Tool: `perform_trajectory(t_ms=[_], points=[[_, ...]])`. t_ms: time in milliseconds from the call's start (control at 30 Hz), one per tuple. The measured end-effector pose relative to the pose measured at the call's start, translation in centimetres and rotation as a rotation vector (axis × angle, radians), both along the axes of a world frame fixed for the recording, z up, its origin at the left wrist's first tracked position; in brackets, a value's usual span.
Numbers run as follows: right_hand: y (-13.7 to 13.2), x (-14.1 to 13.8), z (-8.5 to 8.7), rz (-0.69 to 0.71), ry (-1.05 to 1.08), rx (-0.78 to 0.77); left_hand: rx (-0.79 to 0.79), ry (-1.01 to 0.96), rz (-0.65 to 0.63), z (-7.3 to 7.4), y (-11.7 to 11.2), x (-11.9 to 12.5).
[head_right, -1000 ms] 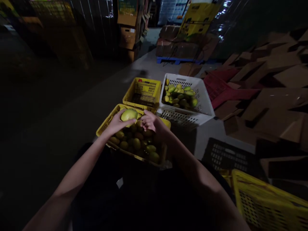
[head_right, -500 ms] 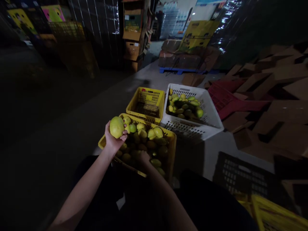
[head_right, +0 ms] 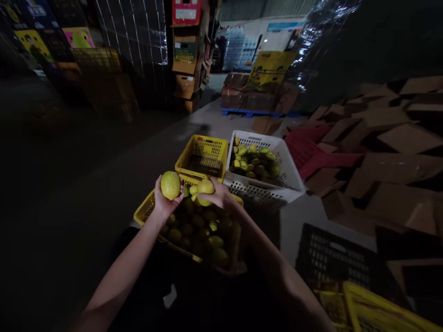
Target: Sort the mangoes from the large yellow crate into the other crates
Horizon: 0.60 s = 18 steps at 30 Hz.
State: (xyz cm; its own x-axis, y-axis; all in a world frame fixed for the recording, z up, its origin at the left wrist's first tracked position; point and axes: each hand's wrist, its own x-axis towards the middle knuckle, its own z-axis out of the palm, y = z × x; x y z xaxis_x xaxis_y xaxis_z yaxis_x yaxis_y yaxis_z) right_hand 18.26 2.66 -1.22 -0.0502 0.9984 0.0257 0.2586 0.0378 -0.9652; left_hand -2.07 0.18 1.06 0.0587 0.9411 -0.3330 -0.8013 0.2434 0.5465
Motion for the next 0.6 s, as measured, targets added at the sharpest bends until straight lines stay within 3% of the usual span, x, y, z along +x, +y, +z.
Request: perform_trajectory(t_ms=[33, 100, 233, 333, 433, 600], points=[[-0.7, 0.5, 1.4, -0.008, 0.076, 0.070, 0.012, 0.045, 0.002, 0.0, 0.0, 0.3], [-2.6, 1.1, 2.9, -0.058, 0.289, 0.069, 0.049, 0.128, 0.013, -0.1, 0.0, 1.1], [-5.5, 0.2, 2.3, -0.229, 0.570, -0.039, 0.129, 0.106, 0.022, -0.2, -0.3, 3.2], [-5.7, -1.6, 1.7, -0.267, 0.606, -0.050, 0.165, 0.130, 0.001, -0.2, -0.5, 5.0], [-5.4, -3.2, 1.7, -0.331, 0.529, 0.046, 0.164, 0.194, 0.027, -0.2, -0.3, 6.3], [-5.4, -4.2, 2.2, -0.405, 0.476, 0.108, 0.130, 0.153, 0.008, -0.1, 0.5, 7.0]])
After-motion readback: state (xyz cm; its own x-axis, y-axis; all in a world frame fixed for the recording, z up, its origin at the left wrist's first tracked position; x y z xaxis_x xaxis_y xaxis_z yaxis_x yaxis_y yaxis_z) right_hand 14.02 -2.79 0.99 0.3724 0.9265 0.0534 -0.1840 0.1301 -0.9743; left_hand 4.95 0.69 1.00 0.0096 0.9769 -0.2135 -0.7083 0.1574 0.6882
